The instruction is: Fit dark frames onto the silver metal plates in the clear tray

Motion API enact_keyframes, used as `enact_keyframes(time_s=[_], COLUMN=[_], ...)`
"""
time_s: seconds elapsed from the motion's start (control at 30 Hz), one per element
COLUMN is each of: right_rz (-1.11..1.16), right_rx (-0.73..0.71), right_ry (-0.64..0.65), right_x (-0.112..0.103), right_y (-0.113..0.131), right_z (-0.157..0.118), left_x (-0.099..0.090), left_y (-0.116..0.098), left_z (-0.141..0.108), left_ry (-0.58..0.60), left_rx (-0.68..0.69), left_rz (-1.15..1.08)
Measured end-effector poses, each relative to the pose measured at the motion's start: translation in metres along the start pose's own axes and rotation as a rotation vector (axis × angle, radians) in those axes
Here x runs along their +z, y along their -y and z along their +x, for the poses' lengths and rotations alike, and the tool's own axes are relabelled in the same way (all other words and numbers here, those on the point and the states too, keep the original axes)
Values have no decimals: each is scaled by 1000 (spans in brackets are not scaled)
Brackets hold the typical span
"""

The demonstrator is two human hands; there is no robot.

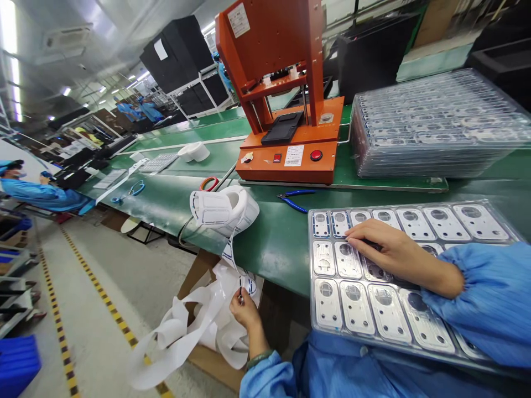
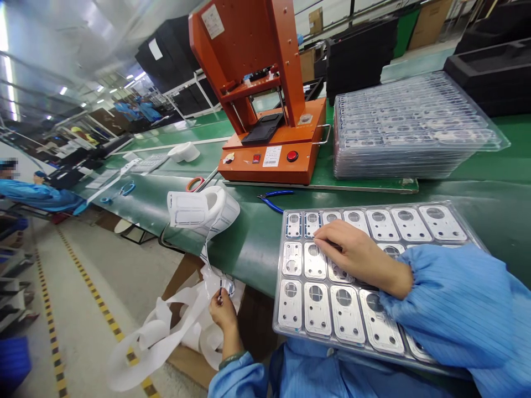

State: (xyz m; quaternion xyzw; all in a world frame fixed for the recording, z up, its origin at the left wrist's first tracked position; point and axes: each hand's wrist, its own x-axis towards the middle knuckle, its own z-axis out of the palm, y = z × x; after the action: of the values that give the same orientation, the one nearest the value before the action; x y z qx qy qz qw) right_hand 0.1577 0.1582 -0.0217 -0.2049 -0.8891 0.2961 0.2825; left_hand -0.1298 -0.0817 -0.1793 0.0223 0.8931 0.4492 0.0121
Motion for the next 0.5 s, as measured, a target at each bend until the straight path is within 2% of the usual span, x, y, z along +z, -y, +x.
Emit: enact_keyframes(time_s=[0.13, 0.23, 0.33, 0.5], right_rz=[1, 1, -2, 3], right_rx=[-12, -17, -25, -36], right_ry=[3, 7, 11, 1], right_x=[0, -1, -2, -2], right_y=[0, 1, 2, 2], right_z=[0, 0, 1, 1], left_x=[-5, -7, -8, -9], left_y=[-7, -13, -20, -32], left_z=[-3, -3, -3, -1], left_ry=[13, 90, 206, 385], left_rx=[-69, -151, -231, -290], left_rz=[47, -11, -185, -539])
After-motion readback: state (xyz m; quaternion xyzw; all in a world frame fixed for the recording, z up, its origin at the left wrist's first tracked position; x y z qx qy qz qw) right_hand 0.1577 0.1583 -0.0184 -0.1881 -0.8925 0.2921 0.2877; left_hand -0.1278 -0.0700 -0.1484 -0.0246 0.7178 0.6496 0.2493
